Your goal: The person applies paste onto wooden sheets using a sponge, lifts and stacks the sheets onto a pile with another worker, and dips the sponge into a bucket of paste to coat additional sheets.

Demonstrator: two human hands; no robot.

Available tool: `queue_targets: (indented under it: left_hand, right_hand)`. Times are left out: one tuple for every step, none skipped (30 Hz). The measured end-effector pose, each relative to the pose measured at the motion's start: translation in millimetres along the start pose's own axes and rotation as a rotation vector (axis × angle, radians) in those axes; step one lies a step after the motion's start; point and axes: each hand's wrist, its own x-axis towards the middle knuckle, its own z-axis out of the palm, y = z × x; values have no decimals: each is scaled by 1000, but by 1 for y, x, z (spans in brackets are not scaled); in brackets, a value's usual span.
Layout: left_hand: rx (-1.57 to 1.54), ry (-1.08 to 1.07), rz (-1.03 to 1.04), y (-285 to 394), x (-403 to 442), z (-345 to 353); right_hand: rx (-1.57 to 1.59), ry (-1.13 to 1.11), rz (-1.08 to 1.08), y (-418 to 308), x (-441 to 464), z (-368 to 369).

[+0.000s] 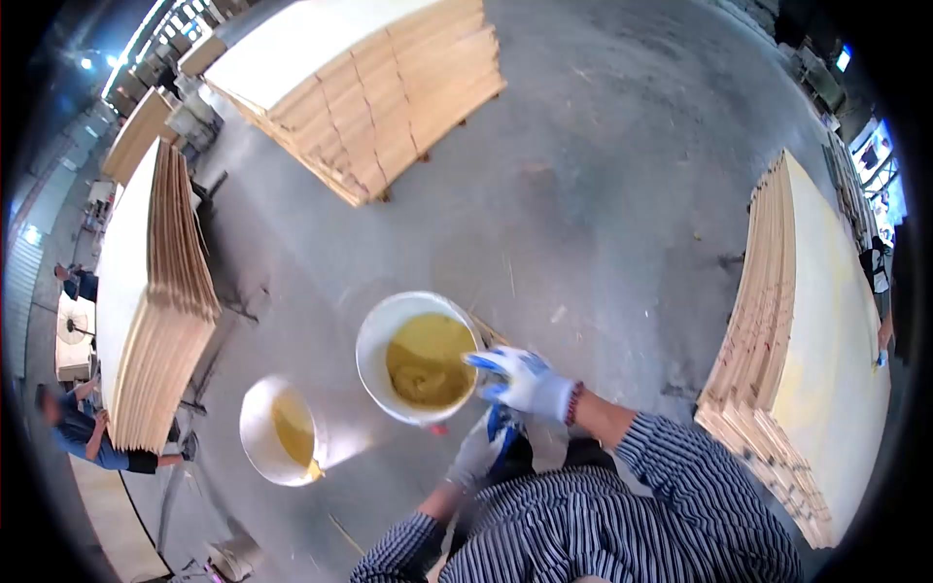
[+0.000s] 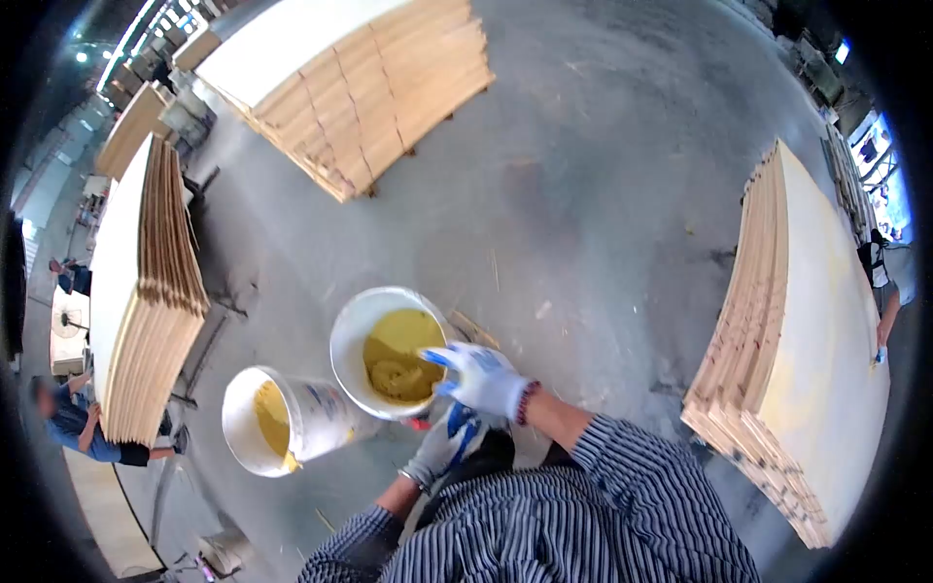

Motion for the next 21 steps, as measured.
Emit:
queue_targets:
  left_hand:
    - [-45,-4,-45,10,1,0]
    - [-50,-87,-50,0,10,1]
    - [-98,-44,-62,-5,17,9]
    - [-56,-117,-101,4,28,10]
    - [-13,-189,-142,14,37,13]
    - [27,-231,-91,27,48,18]
    - [39,-241,-75,34,61,28]
    - [36,-244,9,41,75,41]
    - [33,-248,88,49,87,55]
    - [65,-290,144,63,100,70]
    - [76,-304,152,77,113,86]
    - [185,-345,195,94,124,105]
    - [294,-393,244,113,137,126]
    - [381,-449,232,150,140,143]
    - [396,-507,258,155,151,163]
    - [357,-536,293,156,166,190]
    - [320,-593,323,157,179,221]
    - [297,-622,333,159,189,249]
    - [284,-654,335,154,207,266]
    - [193,-722,307,137,221,285]
    - [106,-780,261,124,232,310]
  right_hand:
    - [-3,31,36,6,-15,-9]
    - [97,39,118,19,-30,-17]
    - [199,48,203,34,-48,-24]
    - [435,109,299,48,-72,-29]
    - [675,168,388,62,-98,-33]
    - [752,265,432,79,-129,-36]
    - [832,361,475,96,-160,-37]
    - [831,454,591,104,-193,-44]
    - [832,546,709,107,-228,-50]
    - [923,668,772,113,-264,-54]
    - [1016,795,835,117,-296,-56]
    - [1024,823,831,118,-327,-55]
    - [1103,979,830,119,-357,-53]
    - [1181,1148,826,120,-381,-54]
    - [1186,1218,822,122,-399,-57]
    - [1262,1304,786,123,-418,-59]
    - [1339,1417,747,120,-439,-55]
    - [1362,1505,690,115,-447,-57]
    - [1424,1576,672,116,-443,-57]
    - [1452,1607,683,111,-446,-55]
    - [1467,1637,639,105,-448,-59]
